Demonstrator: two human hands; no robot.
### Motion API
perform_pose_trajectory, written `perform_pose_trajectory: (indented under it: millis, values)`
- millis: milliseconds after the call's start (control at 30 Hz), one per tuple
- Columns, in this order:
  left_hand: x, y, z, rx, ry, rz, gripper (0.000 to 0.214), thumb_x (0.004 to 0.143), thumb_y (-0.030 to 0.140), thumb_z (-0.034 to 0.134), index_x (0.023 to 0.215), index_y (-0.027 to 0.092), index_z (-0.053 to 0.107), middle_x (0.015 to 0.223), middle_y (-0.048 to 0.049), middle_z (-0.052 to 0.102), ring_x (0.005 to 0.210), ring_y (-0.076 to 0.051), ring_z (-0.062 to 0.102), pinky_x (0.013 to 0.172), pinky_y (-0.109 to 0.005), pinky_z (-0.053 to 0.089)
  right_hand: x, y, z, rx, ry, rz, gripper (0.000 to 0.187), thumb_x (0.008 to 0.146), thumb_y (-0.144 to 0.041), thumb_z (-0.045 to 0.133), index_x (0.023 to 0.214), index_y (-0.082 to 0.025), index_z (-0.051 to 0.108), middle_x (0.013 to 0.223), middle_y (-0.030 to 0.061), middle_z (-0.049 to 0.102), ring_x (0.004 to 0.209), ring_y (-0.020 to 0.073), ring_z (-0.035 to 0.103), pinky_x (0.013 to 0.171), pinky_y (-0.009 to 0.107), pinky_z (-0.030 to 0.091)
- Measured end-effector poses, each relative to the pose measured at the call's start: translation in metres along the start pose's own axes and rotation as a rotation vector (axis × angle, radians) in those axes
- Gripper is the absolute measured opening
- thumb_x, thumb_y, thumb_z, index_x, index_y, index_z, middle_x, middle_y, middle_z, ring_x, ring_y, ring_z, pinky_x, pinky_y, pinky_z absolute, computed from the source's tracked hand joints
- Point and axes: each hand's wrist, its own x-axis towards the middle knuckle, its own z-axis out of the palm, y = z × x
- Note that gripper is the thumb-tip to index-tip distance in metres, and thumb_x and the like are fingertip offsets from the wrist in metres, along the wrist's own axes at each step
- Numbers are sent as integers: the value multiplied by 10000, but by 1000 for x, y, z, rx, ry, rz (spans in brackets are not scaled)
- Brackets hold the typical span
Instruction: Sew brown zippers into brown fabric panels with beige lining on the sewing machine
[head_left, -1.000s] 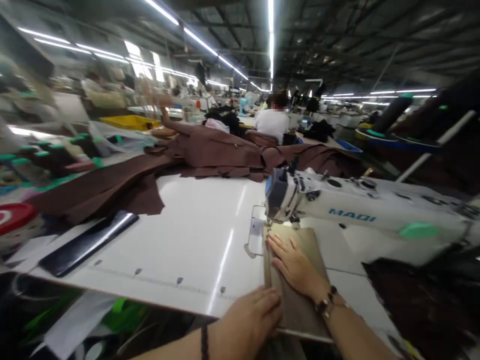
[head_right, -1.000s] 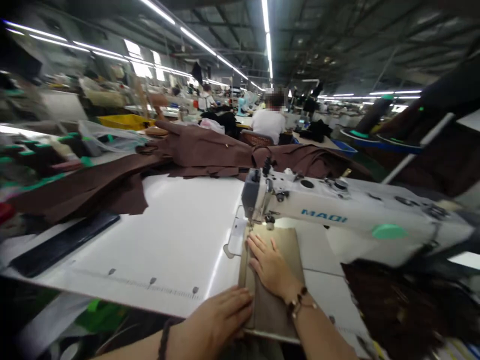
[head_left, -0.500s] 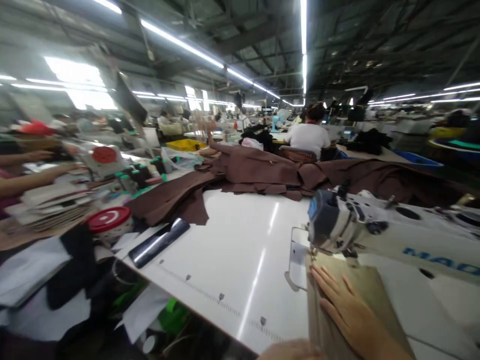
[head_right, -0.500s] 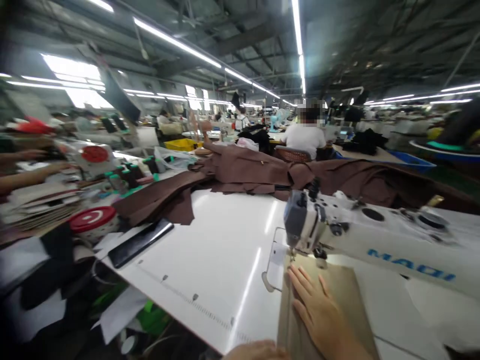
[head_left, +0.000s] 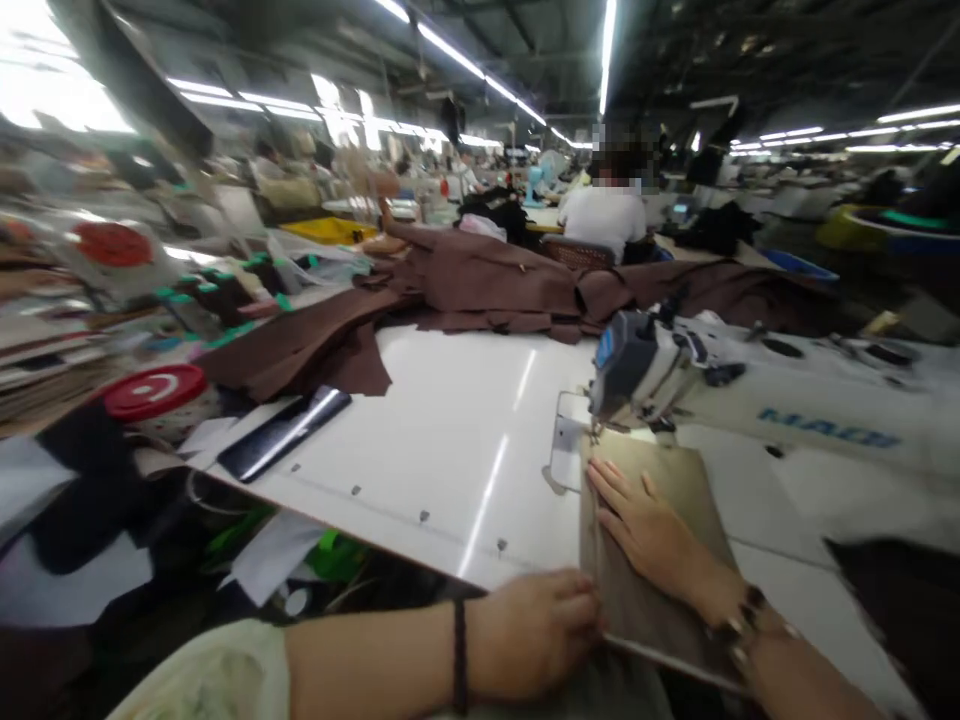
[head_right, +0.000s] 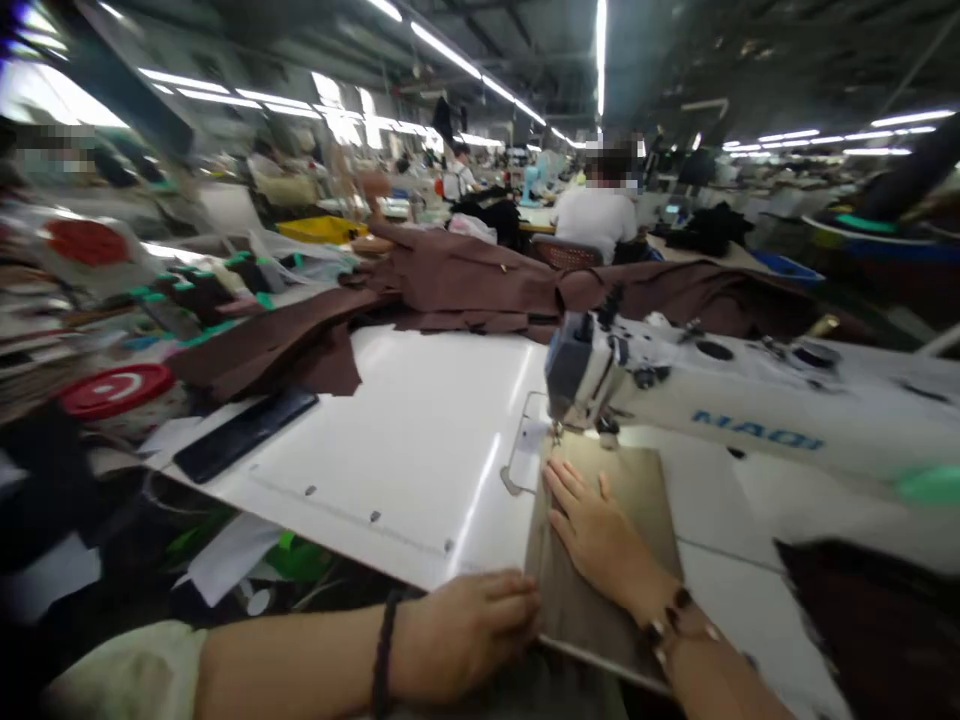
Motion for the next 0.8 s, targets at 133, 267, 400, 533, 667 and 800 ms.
perform_pose_trajectory:
  millis: [133, 267, 400, 533, 667, 800]
  values:
    - [-2, -3, 4, -93, 120, -2, 270, 922, 118, 347, 1083, 52, 553, 1033, -124, 591, 1098, -220, 493, 998, -324, 394, -37, -35, -10, 77, -76, -5, 487, 908, -256, 274, 1387, -167, 275, 1451, 50, 219, 1347, 197, 206, 1085, 522, 191]
    - [-6, -5, 4, -270, 185, 3, 262, 937, 141, 340, 980, 87, 593, 1022, -101, 598, 1072, -177, 511, 1011, -319, 391, -86, -66, -2, 119, -67, 1, 504, 904, -254, 317, 1396, -164, 251, 1455, 45, 216, 1350, 193, 196, 1095, 508, 188]
    - [0, -17, -6, -414, 233, -155, 241, 934, 172, 358, 959, 144, 597, 1007, -62, 602, 943, -121, 569, 849, -223, 493, -109, -74, 7, 166, -45, -28, 499, 931, -281, 277, 1410, -167, 196, 1461, 33, 206, 1362, 167, 144, 1114, 507, 93]
    - [17, -33, -1, -179, 244, -118, 296, 940, 194, 310, 1063, 137, 574, 1107, -89, 590, 1057, -180, 544, 926, -335, 467, -108, -70, 7, 264, 2, -56, 474, 940, -342, 285, 1377, -159, 279, 1437, 55, 285, 1362, 153, 134, 1113, 495, -16]
    - [22, -40, 24, 70, 271, -8, 360, 949, 261, 273, 1074, 117, 578, 1115, -110, 603, 1047, -245, 565, 900, -404, 476, -110, -59, -6, 463, 158, -152, 342, 929, -326, 363, 1205, -173, 495, 1231, 8, 549, 1242, 86, 379, 1141, 369, 41]
    - [13, -47, 50, 39, 346, -26, 410, 936, 399, 301, 1185, 169, 532, 1183, -78, 579, 1061, -250, 565, 938, -379, 454, -130, -13, -30, 463, 538, 127, 271, 906, -230, 400, 1099, -136, 565, 1114, 38, 606, 1072, 66, 518, 956, 177, 394]
